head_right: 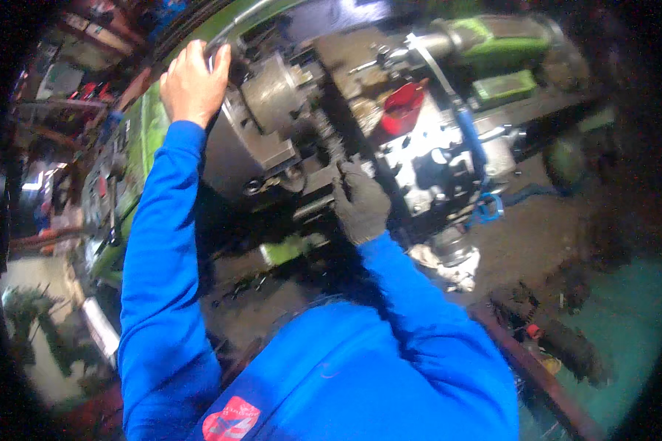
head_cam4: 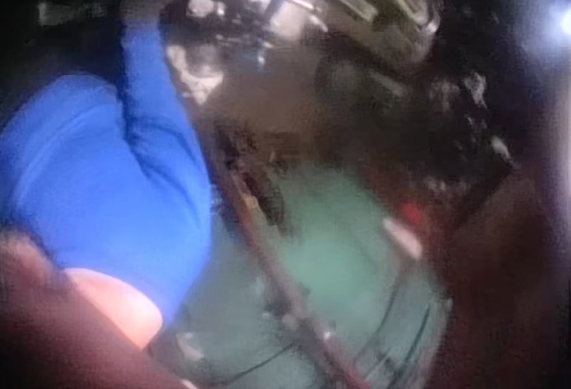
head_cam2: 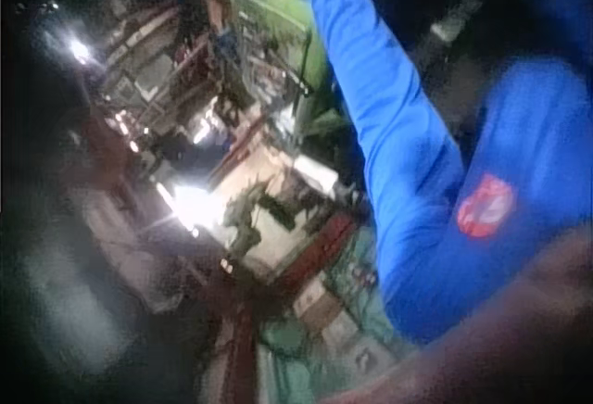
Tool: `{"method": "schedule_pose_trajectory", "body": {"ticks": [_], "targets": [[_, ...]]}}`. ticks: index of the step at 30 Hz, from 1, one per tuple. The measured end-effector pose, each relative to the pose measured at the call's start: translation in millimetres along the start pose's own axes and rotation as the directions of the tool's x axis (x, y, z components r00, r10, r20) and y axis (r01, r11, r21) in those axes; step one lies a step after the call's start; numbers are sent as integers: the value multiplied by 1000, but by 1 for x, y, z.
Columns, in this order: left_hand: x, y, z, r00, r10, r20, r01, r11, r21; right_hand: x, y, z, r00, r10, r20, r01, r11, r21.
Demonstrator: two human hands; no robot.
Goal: The person operates a green metal lathe in a workshop, using a wrench to tighten the chuck and adjusting the tool post and tailstock. They repeatedly engage and disengage the chuck while making fine adjustments to the machine's components.
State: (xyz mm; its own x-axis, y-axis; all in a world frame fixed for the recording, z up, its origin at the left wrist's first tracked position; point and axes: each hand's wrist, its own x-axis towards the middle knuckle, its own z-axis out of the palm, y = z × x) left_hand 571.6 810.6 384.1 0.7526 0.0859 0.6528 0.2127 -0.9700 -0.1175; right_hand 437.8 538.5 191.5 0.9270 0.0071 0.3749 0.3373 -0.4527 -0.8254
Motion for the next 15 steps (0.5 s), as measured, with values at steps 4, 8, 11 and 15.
{"method": "schedule_pose_trajectory", "body": {"ticks": [4, 8, 11, 15], "targets": [[1, 10, 4, 1000, -3, 12, 4, 994, -110, -37, 196, 91, 840, 502, 206, -493, 865, -97], [-5, 11, -3, 999, -21, 41, 24, 996, -83, -21, -6, -1, 840, 448, 305, -373, 886, -273], [-1, 11, -7, 999, -33, 29, 36, 991, -126, -69, -26, -14, 882, 223, 416, -204, 975, -90], [-3, 7, -11, 997, -35, 68, 45, 988, -150, 13, -68, -101, 920, -160, 358, 236, 955, -180]]}}
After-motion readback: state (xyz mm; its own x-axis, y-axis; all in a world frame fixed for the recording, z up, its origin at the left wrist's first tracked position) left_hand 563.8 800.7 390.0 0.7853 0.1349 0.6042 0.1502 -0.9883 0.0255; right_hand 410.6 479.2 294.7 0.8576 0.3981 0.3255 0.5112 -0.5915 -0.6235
